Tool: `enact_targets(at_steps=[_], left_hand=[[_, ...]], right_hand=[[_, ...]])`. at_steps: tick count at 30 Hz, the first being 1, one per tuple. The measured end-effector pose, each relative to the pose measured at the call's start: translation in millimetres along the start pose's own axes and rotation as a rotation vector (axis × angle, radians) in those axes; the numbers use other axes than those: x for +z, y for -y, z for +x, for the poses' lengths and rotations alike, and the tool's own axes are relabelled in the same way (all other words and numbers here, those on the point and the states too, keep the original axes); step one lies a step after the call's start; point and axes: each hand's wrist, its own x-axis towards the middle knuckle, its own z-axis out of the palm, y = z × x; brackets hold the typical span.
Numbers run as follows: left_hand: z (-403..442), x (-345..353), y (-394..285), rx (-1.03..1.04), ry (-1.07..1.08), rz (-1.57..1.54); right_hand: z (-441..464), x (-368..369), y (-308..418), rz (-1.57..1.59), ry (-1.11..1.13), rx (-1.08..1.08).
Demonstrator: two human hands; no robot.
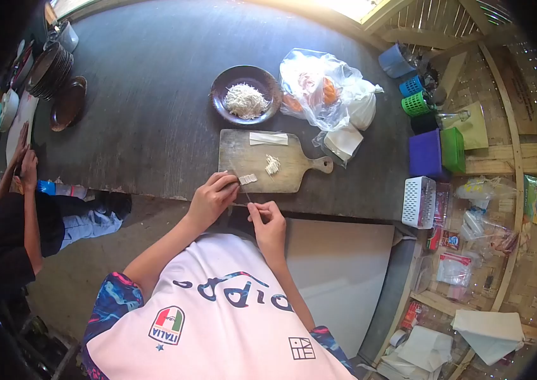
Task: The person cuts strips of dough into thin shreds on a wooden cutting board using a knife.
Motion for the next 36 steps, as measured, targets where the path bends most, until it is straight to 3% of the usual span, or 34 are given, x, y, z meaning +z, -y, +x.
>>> enact_targets(at_steps=[36], left_hand=[[-0.6,5.2,-1.8,-0.029,-0.046,-0.016]], right_hand=[[9.3,14.2,-2.6,0.078,-0.029,0.015]])
